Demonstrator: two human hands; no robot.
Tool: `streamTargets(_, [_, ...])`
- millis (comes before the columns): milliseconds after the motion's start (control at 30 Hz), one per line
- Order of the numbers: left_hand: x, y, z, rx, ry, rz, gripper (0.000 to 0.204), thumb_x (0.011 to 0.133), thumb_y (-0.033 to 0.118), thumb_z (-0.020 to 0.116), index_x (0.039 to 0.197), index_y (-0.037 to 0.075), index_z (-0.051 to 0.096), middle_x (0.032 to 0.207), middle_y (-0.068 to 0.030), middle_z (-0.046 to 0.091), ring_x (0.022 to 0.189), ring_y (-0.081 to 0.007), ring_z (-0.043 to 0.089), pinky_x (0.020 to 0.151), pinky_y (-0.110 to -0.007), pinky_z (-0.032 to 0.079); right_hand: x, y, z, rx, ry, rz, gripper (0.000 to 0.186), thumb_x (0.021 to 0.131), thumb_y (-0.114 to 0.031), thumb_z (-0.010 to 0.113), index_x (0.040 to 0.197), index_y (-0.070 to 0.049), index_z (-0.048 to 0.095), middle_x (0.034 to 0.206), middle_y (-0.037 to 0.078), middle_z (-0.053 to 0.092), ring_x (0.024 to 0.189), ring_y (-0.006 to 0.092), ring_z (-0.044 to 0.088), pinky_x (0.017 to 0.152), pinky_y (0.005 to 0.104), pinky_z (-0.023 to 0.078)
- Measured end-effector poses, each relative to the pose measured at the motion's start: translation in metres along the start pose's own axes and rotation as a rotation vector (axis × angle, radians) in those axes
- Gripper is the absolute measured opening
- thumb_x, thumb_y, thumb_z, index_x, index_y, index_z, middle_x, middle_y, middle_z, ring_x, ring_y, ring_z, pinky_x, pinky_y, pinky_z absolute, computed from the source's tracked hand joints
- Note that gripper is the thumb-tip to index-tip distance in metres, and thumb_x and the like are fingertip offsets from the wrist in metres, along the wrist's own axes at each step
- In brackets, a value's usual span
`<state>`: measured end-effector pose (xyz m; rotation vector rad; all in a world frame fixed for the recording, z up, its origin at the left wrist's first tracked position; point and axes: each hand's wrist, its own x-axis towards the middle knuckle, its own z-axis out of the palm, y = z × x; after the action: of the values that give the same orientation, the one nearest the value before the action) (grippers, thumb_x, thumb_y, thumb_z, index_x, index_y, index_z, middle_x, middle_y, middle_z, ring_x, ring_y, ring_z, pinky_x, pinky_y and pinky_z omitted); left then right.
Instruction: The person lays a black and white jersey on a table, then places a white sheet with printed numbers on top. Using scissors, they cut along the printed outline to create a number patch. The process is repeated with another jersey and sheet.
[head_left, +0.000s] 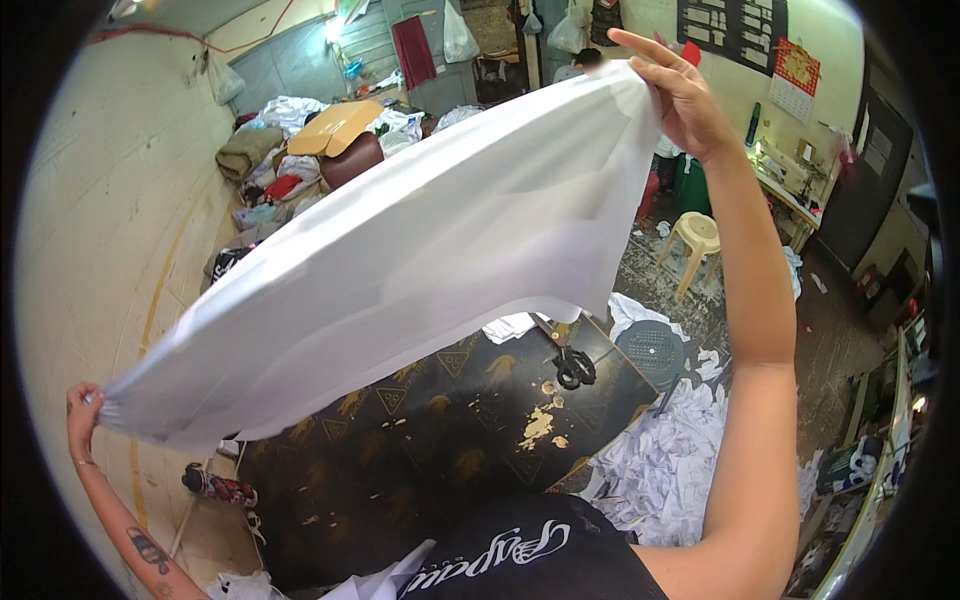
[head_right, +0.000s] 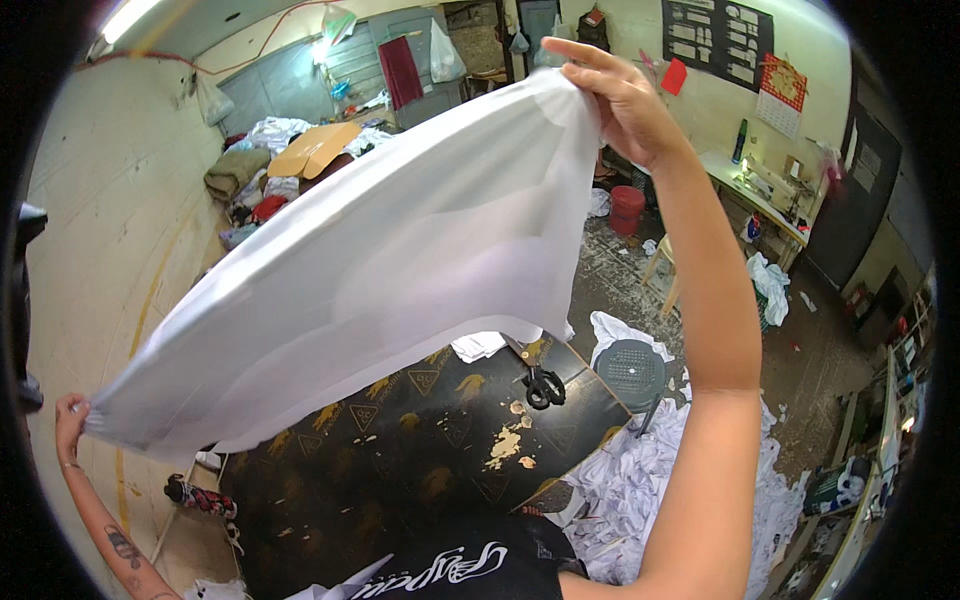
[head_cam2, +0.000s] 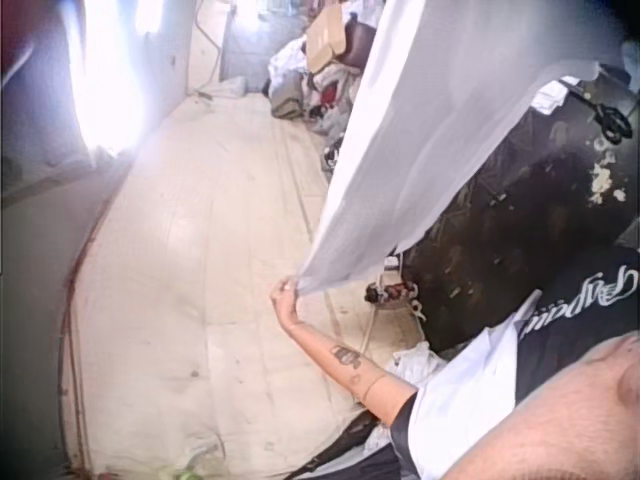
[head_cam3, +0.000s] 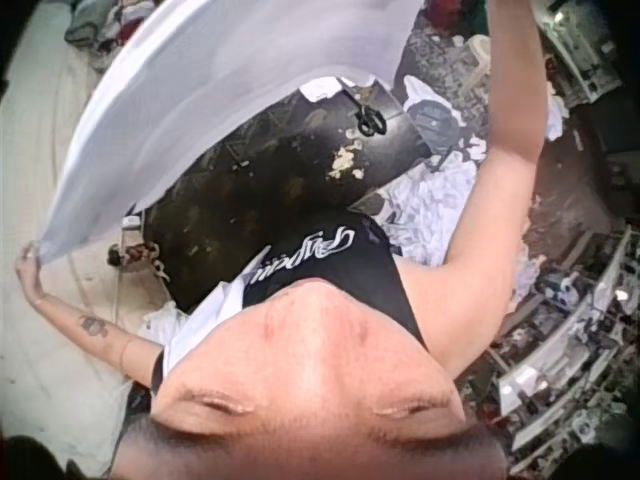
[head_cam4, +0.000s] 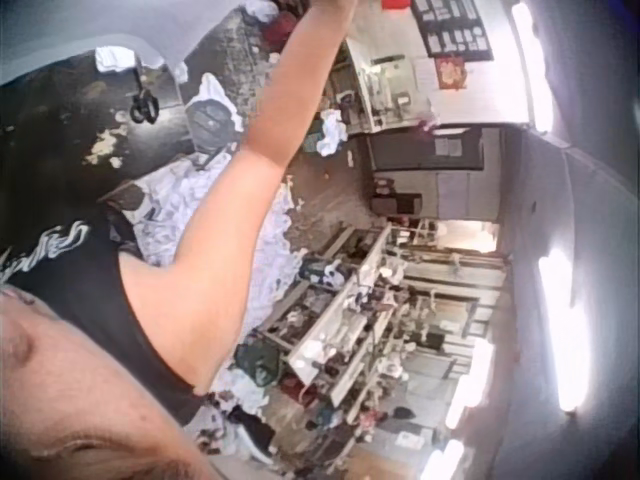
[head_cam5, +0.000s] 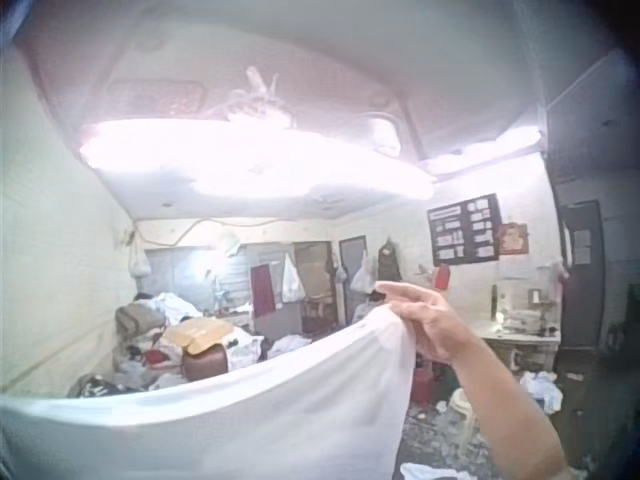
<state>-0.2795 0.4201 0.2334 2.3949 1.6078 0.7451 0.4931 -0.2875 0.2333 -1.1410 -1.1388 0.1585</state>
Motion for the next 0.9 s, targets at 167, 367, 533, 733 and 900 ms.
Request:
streamTargets(167, [-0.009, 0.006, -0.002, -0.110, 0.150, 0.257, 0.026, 0.102, 0.023, 0.067, 0.117, 0.004, 0.058, 0.114, -0.0046, 0.062, 0.103, -0.0164, 0.057, 0.099, -0.030, 0.045, -0.006, 0.001, 0.025, 0.127, -0.155, 0.086, 0.047, 0.101, -0.011, 0.059, 0.146, 0.001, 0.061, 0.123, 0.010, 0.075, 0.102, 0.0128, 0.072, 0.098, 0.0302, 0.059])
streamTargets(367, [-0.019, 0.001, -0.022, -0.269, -0.101, 0.237, 0.022, 0.106, 0.022, 0.063, 0.121, 0.006, 0.058, 0.117, -0.0036, 0.063, 0.101, -0.0153, 0.056, 0.095, -0.029, 0.047, 0.001, -0.015, 0.017, -0.567, -0.101, -0.052, 0.032, 0.098, -0.020, 0.078, 0.125, -0.004, 0.077, 0.115, 0.005, 0.076, 0.095, 0.0111, 0.069, 0.090, 0.0283, 0.056])
streamTargets(533, [-0.020, 0.000, -0.026, -0.051, 0.008, 0.095, 0.033, 0.101, 0.017, 0.067, 0.131, 0.003, 0.062, 0.118, -0.0067, 0.065, 0.108, -0.0178, 0.057, 0.100, -0.032, 0.046, 0.004, -0.032, 0.021, -1.006, -0.113, -0.279, 0.020, 0.099, -0.025, 0.079, 0.104, -0.006, 0.080, 0.086, 0.000, 0.068, 0.083, 0.0098, 0.062, 0.082, 0.0257, 0.050])
streamTargets(733, [-0.011, -0.004, -0.036, 0.026, 0.029, 0.202, 0.033, 0.099, 0.016, 0.070, 0.128, 0.002, 0.063, 0.119, -0.0063, 0.064, 0.107, -0.0182, 0.057, 0.101, -0.032, 0.046, 0.004, -0.070, 0.026, -0.794, -0.242, 0.005, 0.025, 0.103, -0.026, 0.072, 0.119, -0.007, 0.074, 0.100, 0.004, 0.074, 0.091, 0.0140, 0.066, 0.086, 0.0298, 0.053])
streamTargets(900, [0.000, -0.013, -0.035, -0.399, -0.114, 0.207, 0.037, 0.093, 0.013, 0.074, 0.127, 0.004, 0.063, 0.118, -0.0035, 0.061, 0.104, -0.0134, 0.054, 0.095, -0.030, 0.048, 0.004, -0.093, 0.024, -0.738, -0.096, -0.015, 0.029, 0.092, -0.012, 0.084, 0.119, -0.003, 0.078, 0.104, 0.006, 0.080, 0.090, 0.0140, 0.071, 0.088, 0.0292, 0.057])
